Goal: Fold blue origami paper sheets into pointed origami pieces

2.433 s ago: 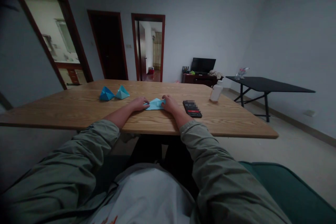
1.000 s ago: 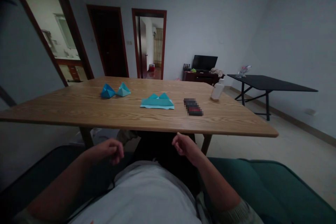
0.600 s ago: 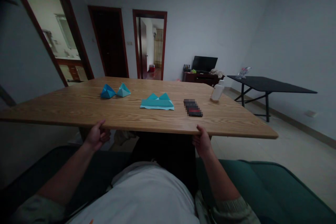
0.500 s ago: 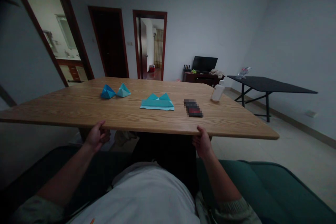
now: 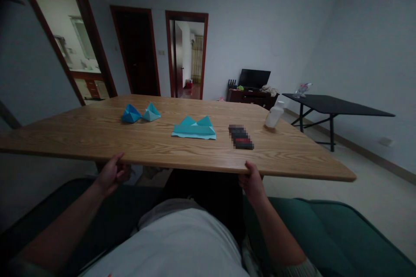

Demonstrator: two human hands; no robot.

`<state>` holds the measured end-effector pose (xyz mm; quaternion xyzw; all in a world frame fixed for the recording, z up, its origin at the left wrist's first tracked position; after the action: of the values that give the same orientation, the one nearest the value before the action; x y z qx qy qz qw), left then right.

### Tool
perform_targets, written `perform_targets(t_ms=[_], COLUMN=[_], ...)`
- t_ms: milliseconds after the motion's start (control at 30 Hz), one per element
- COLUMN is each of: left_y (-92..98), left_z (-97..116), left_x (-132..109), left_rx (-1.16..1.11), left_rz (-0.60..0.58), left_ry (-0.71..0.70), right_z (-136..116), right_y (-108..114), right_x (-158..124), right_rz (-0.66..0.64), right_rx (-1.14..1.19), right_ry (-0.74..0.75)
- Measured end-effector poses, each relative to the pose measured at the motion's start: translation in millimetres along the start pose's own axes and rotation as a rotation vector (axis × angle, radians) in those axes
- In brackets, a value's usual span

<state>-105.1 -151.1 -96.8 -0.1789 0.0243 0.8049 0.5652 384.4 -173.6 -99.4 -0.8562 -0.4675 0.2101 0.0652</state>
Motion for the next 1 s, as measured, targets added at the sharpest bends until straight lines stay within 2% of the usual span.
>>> perform_targets(t_ms=[67, 167, 233, 267, 300, 367, 467, 567, 633, 700, 800, 900, 1000], left_y=[-3.8, -24.1, -43.1, -52.1, -61.8, -84.4, -122.6, -157.1, -181.8, -203.4, -218.4, -220.5, -217.8], left_z=[0.0, 5.3, 26.6, 42.8, 62.6, 104.5, 152.1, 182.0, 184.2, 176.6, 162.0, 147.7, 136.5], left_x=[-8.0, -43.6, -76.0, -87.3, -93.2, -90.1, -54.4, -1.8, 22.8, 37.9, 50.2, 55.4, 64.7], left_rx=[0.132, 0.595, 0.828, 0.885, 0.918, 0.94, 0.904, 0.986, 1.07, 1.105, 1.077, 1.033, 1.032], left_rz=[-0.098, -0.425, -0.659, -0.714, -0.726, -0.698, -0.62, -0.354, -0.263, -0.235, -0.153, -0.139, -0.201], left_ry=[-0.025, -0.089, -0.219, -0.275, -0.341, -0.493, -0.668, -0.908, -1.02, -1.076, -1.121, -1.187, -1.173], right_z=[8.9, 13.6, -7.2, -22.1, -41.4, -78.8, -122.2, -137.4, -134.7, -127.2, -112.7, -99.0, -89.8], right_y=[-16.7, -53.8, -78.8, -90.6, -104.7, -137.5, -190.6, -231.6, -250.4, -260.5, -263.8, -262.3, -261.1], right_x=[-10.9, -65.1, -111.1, -127.2, -136.4, -138.1, -97.5, -40.6, -13.6, 4.1, 16.0, 20.9, 27.5], right_rz=[-0.205, -0.728, -1.046, -1.13, -1.15, -1.137, -0.907, -0.576, -0.4, -0.266, -0.164, -0.186, -0.285], right_rx=[-0.173, -0.599, -0.835, -0.949, -1.01, -1.048, -0.969, -0.967, -1.006, -1.014, -1.029, -1.091, -1.137], right_ry=[-0.028, 0.008, 0.215, 0.33, 0.454, 0.652, 0.888, 1.073, 1.169, 1.21, 1.281, 1.378, 1.397])
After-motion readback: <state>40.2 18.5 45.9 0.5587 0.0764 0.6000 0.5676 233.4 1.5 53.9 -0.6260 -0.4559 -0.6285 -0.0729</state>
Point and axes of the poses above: each hand's wrist, its own x-axis towards the middle knuckle, its own y-axis out of the back of the hand, z = x × y, the point moved 8 cm from there along x, towards the middle knuckle, and after that the axes turned 15 degrees about z, right-handed, at the moved point
